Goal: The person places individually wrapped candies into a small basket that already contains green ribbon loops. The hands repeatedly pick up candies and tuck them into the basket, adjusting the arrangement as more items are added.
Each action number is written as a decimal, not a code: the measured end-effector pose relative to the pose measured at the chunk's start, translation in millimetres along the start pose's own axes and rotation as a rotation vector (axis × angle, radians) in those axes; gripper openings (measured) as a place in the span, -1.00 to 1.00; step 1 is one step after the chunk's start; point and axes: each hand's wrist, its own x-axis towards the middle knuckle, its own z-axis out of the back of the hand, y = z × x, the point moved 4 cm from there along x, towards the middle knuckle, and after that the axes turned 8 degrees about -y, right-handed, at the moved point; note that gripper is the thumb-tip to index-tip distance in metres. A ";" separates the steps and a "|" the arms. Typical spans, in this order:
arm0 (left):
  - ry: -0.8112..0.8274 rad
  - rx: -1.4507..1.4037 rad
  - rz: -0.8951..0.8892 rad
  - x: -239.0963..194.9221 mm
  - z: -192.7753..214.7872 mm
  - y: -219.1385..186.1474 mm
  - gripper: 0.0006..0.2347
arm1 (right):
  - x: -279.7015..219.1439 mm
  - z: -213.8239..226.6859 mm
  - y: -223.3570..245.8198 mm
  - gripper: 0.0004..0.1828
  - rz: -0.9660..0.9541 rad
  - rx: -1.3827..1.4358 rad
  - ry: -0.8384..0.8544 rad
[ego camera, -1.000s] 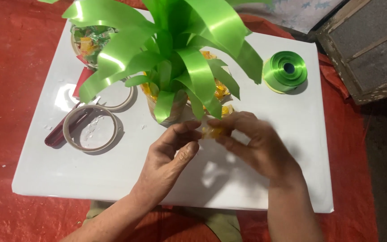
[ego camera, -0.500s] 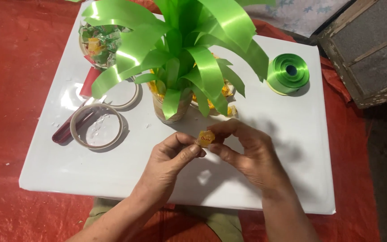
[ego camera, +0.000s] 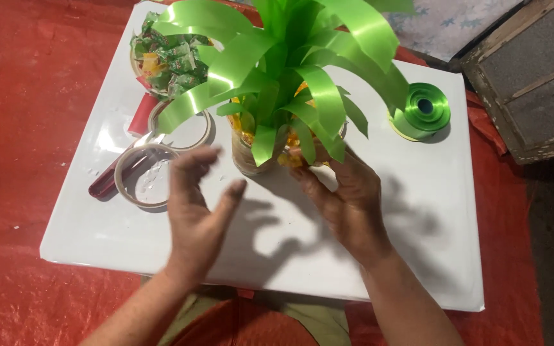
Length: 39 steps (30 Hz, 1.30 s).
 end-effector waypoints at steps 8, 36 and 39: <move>0.168 0.165 -0.218 51.4 8.4 -11.2 -0.36 | 4.9 -12.7 -10.1 -0.68 -0.116 0.007 0.018; 0.309 0.215 -0.106 59.9 -13.1 3.6 -0.64 | 11.8 -23.0 -1.8 -0.76 0.048 -0.088 -0.151; 0.304 0.135 -0.127 60.3 -17.2 2.6 -0.57 | 12.0 -25.3 -3.0 -0.74 0.038 -0.035 -0.170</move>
